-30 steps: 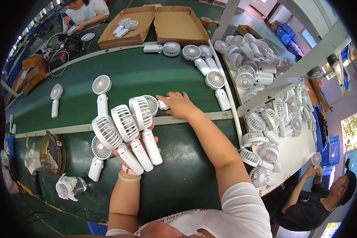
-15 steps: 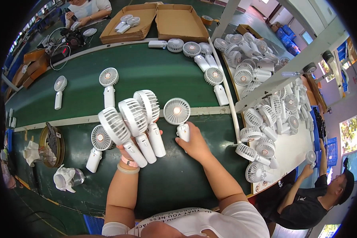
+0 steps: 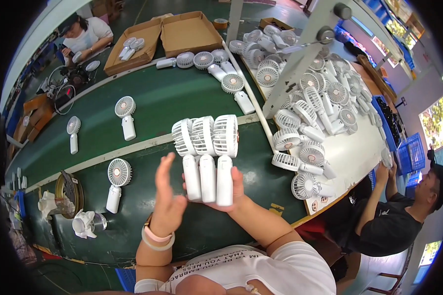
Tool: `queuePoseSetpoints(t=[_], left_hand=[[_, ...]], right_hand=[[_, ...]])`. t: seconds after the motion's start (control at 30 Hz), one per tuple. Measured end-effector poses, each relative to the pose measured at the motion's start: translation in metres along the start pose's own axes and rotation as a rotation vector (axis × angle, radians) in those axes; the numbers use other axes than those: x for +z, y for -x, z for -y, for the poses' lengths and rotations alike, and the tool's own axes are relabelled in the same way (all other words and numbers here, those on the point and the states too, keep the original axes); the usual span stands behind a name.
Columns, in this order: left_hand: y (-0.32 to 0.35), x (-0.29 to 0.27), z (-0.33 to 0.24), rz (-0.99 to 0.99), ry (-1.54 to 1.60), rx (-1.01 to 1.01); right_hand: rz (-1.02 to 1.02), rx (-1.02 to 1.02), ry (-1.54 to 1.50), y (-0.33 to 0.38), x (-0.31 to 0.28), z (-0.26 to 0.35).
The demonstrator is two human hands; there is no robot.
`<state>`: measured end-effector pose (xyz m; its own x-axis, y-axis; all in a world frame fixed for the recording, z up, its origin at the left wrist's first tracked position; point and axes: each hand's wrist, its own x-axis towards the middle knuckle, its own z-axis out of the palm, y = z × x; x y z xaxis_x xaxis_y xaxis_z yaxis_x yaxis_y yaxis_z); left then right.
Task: The person groups small portable fans by hand on an electronics assembly line.
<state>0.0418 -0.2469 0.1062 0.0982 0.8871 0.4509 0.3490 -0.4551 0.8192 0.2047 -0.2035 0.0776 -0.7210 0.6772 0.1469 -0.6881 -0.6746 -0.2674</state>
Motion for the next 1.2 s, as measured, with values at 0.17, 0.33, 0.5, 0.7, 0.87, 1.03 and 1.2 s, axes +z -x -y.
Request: queuePoseSetpoints(t=[0.17, 0.33, 0.5, 0.7, 0.87, 1.03, 1.2], left_hand=[[0.005, -0.002, 0.079, -0.321, 0.127, -0.529], [-0.029, -0.048, 0.17, -0.46, -0.691, -0.147], [-0.107, -0.038, 0.169, -0.251, -1.069, -0.486], [-0.113, -0.054, 0.228, -0.302, -1.182, -0.771], [-0.109, -0.052, 0.23, -0.465, 0.982, -0.629], [-0.076, -0.026, 0.144, -0.239, 1.535, -0.367], [-0.059, -0.016, 0.103, -0.175, 1.634, -0.322]], right_hand=[[0.123, -0.003, -0.12, 0.016, -0.006, 0.013], [-0.07, -0.024, 0.143, 0.043, 0.022, 0.037], [-0.043, -0.665, -0.14, 0.166, -0.004, 0.129], [-1.207, -1.046, 0.551, 0.23, 0.021, 0.234], [-1.432, -0.941, 0.379, 0.273, -0.037, 0.326], [-1.551, -0.833, 0.528, 0.286, -0.095, 0.385], [-1.469, -0.931, 0.862, 0.295, -0.114, 0.416]])
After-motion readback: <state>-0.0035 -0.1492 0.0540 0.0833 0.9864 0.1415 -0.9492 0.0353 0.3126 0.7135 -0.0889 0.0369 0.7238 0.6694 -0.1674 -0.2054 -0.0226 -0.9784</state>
